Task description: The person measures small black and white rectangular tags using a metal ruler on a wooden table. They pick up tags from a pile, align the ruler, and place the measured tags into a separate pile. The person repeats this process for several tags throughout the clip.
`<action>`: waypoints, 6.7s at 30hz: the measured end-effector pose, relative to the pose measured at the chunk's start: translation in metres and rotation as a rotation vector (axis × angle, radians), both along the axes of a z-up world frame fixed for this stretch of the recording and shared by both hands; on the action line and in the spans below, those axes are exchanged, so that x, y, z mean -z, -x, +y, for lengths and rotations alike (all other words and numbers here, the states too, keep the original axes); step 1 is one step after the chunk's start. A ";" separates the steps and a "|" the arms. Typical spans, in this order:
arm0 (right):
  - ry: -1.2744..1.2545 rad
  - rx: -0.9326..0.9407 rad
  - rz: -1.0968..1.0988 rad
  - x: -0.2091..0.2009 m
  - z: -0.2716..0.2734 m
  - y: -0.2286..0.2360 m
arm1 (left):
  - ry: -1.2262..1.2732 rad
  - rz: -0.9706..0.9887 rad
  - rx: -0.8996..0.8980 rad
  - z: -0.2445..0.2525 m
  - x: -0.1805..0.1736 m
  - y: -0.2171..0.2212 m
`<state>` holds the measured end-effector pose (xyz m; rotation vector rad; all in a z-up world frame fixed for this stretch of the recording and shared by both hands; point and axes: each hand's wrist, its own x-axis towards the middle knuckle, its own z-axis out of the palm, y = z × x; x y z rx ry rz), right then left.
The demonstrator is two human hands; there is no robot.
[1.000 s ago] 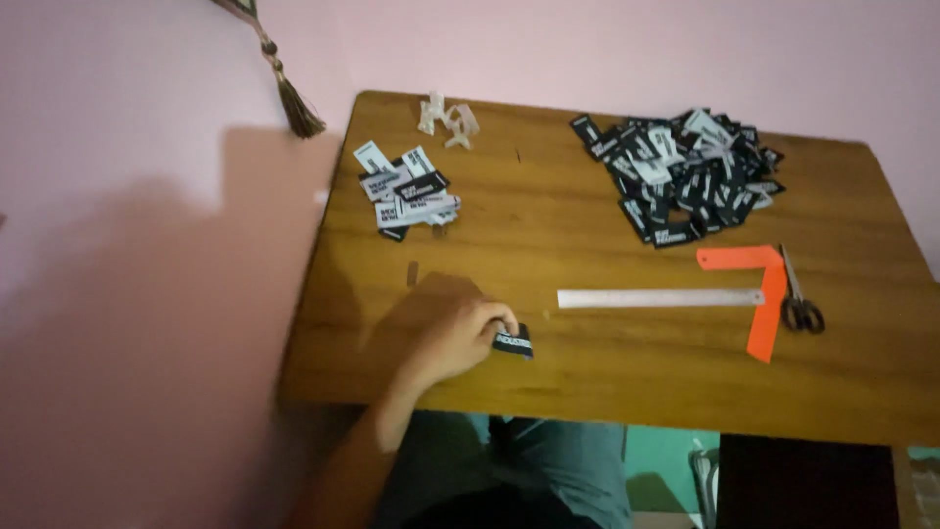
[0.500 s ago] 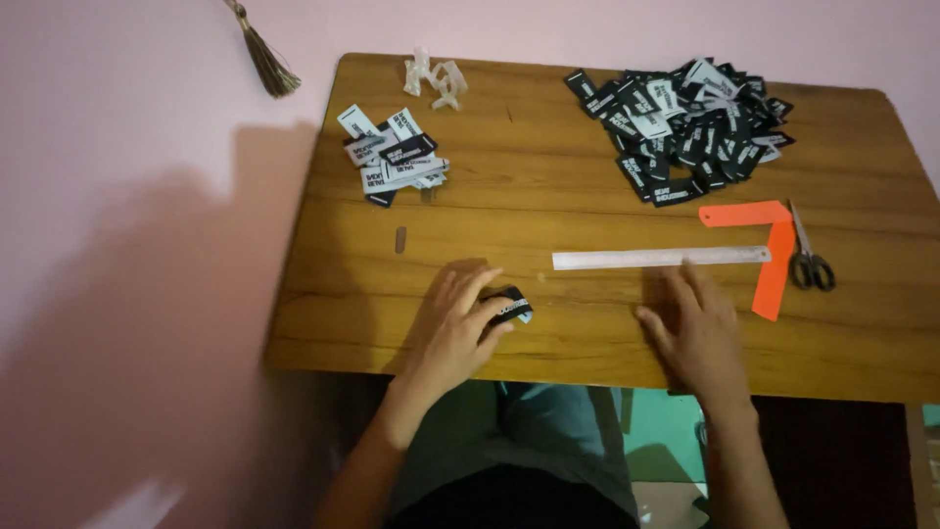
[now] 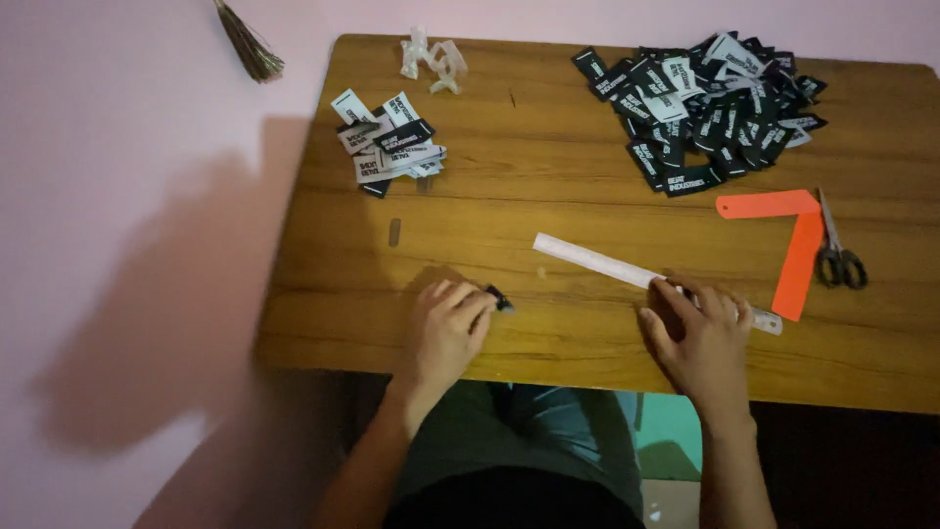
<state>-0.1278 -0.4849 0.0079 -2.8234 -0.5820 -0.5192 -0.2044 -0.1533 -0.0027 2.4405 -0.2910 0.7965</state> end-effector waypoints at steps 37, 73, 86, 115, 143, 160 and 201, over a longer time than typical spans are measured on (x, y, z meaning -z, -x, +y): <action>-0.069 0.067 -0.122 0.017 -0.053 0.122 | -0.336 -0.165 0.171 0.004 0.007 0.048; 0.162 0.006 0.275 0.054 -0.051 0.108 | -0.375 -0.079 0.101 0.001 0.010 0.050; 0.101 -0.050 0.184 0.019 -0.032 0.113 | -0.286 -0.067 0.193 0.005 -0.002 0.049; 0.224 0.063 0.157 0.012 -0.030 0.111 | -0.297 -0.072 0.197 0.006 -0.007 0.050; 0.207 0.067 0.175 0.006 -0.025 0.112 | -0.300 -0.107 0.163 0.005 -0.006 0.051; -0.248 0.003 0.032 -0.039 0.005 0.118 | -0.561 0.281 0.031 -0.005 -0.003 0.047; 0.082 -0.162 0.368 -0.014 0.018 0.097 | -0.353 -0.092 0.002 0.000 -0.011 0.051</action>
